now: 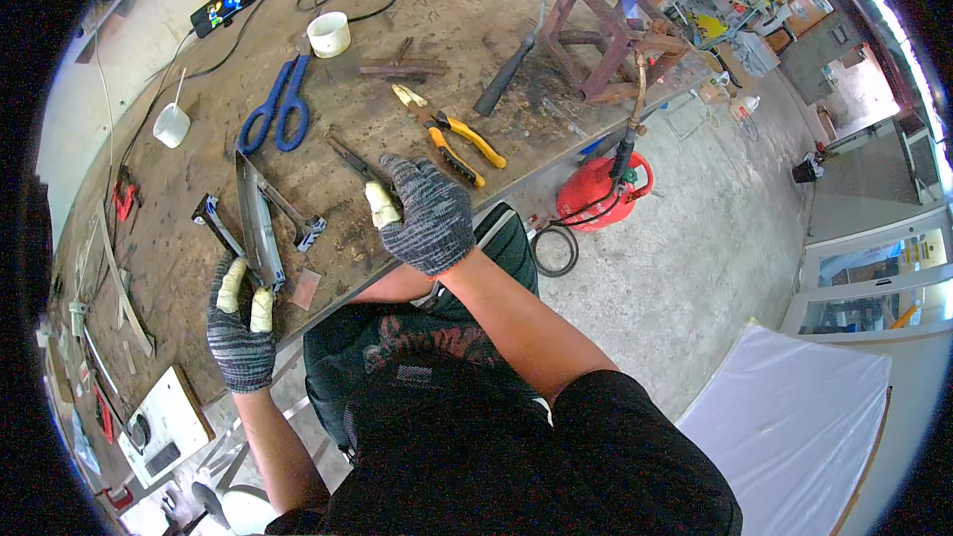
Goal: Fabricating and soldering metal sign letters on a workshop workbench.
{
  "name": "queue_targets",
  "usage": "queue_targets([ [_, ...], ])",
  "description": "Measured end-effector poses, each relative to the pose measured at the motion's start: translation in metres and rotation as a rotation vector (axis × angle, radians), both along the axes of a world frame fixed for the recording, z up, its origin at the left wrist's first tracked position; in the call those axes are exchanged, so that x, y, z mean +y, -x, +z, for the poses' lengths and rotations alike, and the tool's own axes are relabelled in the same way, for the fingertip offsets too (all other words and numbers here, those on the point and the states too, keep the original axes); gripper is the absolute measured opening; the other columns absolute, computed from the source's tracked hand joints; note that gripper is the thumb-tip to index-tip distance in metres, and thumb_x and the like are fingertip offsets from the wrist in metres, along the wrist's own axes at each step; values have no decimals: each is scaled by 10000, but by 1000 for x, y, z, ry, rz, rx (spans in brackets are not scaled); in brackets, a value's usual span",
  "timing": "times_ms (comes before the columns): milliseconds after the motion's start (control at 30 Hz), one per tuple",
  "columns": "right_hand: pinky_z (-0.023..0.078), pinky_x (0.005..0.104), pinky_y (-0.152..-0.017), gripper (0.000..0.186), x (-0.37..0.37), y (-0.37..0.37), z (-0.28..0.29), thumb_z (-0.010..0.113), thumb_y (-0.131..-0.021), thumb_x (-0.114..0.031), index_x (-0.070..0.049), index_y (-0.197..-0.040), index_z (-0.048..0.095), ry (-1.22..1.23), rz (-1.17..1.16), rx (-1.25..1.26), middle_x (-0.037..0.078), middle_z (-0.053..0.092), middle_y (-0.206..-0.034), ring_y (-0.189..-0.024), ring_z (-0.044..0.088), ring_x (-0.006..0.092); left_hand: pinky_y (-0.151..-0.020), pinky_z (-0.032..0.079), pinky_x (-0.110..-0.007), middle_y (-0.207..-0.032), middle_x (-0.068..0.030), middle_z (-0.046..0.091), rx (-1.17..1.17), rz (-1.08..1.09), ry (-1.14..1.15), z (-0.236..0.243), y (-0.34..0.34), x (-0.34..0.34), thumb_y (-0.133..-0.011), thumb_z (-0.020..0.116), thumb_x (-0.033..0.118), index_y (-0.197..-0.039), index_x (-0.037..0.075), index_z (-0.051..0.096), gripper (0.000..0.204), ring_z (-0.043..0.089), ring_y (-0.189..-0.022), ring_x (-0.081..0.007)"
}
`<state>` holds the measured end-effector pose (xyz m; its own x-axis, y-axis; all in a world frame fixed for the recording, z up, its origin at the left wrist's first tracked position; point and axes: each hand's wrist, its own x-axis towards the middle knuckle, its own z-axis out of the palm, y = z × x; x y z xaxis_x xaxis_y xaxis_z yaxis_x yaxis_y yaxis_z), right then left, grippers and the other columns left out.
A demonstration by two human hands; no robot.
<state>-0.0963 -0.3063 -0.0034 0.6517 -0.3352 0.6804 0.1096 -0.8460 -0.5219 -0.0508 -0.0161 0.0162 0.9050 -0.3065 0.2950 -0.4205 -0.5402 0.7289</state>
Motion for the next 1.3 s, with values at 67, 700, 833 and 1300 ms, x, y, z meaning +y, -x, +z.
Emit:
queue_targets([
  [67,547,446,-753,301,0,1,2,746,-838,-205,-16,-1067,699,-10,16,23,187,706,-921,-832,676,370,-1043,464,-380,-1261,-165,660,83,28,56,0,1,-2,-922,709,140,-1393,32,572,502,627,-1168,-281],
  [700,549,405,-710,341,-1,0,-1,768,-815,-173,-27,-1114,692,49,5,0,153,691,-881,-763,676,313,-1009,484,-377,-1235,-148,671,-15,18,-25,0,0,1,-925,701,130,-1367,23,592,468,641,-1124,-258],
  [833,548,404,-702,332,1,1,1,767,-822,-174,-26,-1109,693,47,0,24,151,690,-873,-757,676,310,-1030,473,-383,-1264,-157,656,-119,-29,-38,-2,-3,4,-927,700,133,-1354,13,596,455,630,-1151,-269],
  [1300,489,294,-770,245,-101,-3,62,765,-905,-263,-60,-1026,699,-697,-302,-223,20,707,-905,-831,608,134,-1014,484,-390,-1277,-177,645,-142,-15,-74,2,-3,1,-918,706,131,-1323,18,619,429,637,-1145,-302],
])
